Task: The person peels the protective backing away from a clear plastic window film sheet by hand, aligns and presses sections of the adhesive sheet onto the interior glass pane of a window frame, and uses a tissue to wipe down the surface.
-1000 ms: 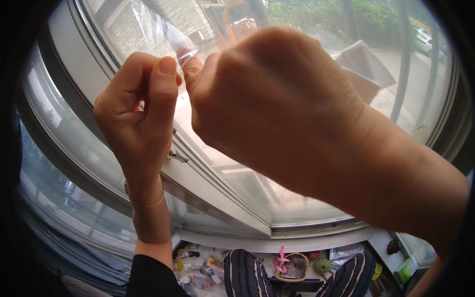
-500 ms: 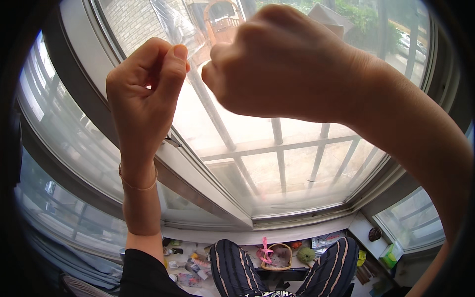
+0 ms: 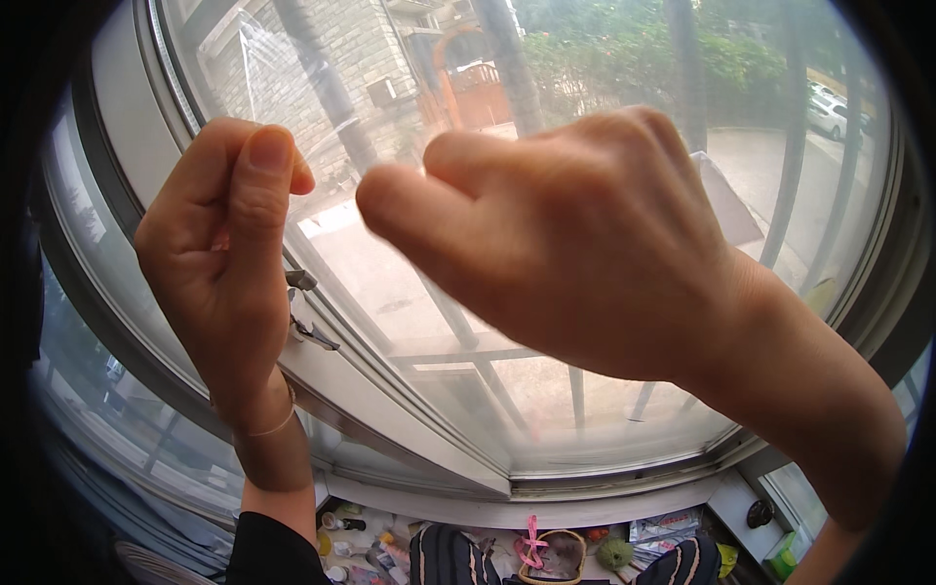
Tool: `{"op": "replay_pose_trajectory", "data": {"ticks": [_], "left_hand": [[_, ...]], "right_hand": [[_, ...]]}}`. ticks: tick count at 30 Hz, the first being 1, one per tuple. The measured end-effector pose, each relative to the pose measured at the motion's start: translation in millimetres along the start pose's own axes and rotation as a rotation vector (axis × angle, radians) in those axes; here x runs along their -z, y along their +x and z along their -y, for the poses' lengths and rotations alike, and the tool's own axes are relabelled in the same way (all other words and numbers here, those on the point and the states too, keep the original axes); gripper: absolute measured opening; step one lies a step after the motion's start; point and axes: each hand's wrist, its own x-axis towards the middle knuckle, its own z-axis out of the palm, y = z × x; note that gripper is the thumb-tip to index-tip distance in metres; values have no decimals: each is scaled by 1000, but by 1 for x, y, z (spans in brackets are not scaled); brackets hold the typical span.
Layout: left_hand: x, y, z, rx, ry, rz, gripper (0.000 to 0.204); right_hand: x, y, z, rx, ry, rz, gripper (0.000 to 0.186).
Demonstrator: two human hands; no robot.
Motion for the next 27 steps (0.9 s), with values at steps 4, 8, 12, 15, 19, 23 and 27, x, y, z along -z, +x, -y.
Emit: {"op": "replay_pose_trajectory", "data": {"ticks": [4, 8, 12, 15, 19, 23, 27], "left_hand": [[-1, 3, 1, -6, 17, -10, 32], [-1, 3, -1, -1, 26, -18, 31], [0, 3, -1, -5, 25, -21, 28], [2, 4, -1, -8, 19, -2, 26], [3, 5, -2, -6, 8, 19, 24], [6, 5, -3, 17, 7, 43, 23], [5, 6, -4, 2, -22, 9, 22]], "right_hand": [[-10, 1, -6, -77, 86, -150, 14], [-16, 2, -8, -76, 51, -184, 16], [-13, 1, -7, -34, -43, -32, 18], [-12, 0, -5, -23, -101, 14, 21], [-16, -3, -3, -28, -151, 35, 24], [-19, -4, 1, -30, -216, 52, 28], [-12, 7, 14, -14, -263, 43, 32]]}}
